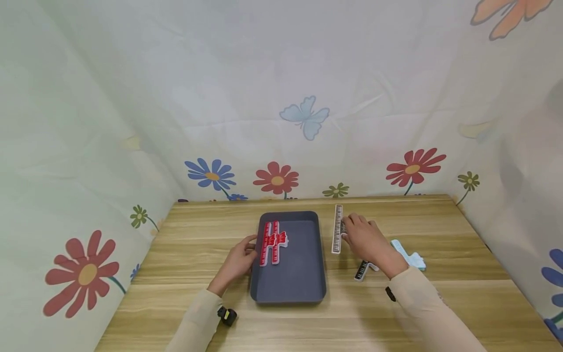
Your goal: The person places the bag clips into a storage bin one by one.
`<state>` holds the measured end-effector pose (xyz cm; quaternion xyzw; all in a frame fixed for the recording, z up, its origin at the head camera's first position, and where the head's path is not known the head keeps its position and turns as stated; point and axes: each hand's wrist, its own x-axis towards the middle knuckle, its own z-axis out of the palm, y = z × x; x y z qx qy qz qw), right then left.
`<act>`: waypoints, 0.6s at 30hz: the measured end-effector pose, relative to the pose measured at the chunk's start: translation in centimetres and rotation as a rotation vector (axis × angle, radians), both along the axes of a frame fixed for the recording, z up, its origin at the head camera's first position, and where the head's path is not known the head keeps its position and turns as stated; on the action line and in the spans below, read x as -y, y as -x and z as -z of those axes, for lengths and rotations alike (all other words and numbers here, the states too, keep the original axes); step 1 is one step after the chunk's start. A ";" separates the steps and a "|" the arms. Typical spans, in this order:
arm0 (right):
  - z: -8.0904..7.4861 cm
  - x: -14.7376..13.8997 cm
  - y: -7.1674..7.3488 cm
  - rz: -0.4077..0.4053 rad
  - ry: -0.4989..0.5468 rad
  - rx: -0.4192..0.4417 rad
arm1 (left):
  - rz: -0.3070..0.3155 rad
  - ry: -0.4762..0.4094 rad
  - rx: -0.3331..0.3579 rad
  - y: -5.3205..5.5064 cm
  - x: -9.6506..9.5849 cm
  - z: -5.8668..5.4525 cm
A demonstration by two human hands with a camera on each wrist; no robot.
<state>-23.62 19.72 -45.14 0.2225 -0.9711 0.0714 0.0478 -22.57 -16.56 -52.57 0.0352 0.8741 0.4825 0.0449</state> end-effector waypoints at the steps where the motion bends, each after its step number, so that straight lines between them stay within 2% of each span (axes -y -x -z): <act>1: 0.0 0.0 0.1 -0.003 -0.001 0.000 | -0.002 -0.001 0.002 0.0 0.0 0.0; 10: -0.8 0.7 0.1 -0.036 -0.003 -0.005 | 0.003 -0.013 0.007 0.1 0.2 0.2; 18: -0.8 1.2 0.2 -0.049 0.005 -0.004 | -0.010 -0.081 0.088 0.3 0.3 -0.2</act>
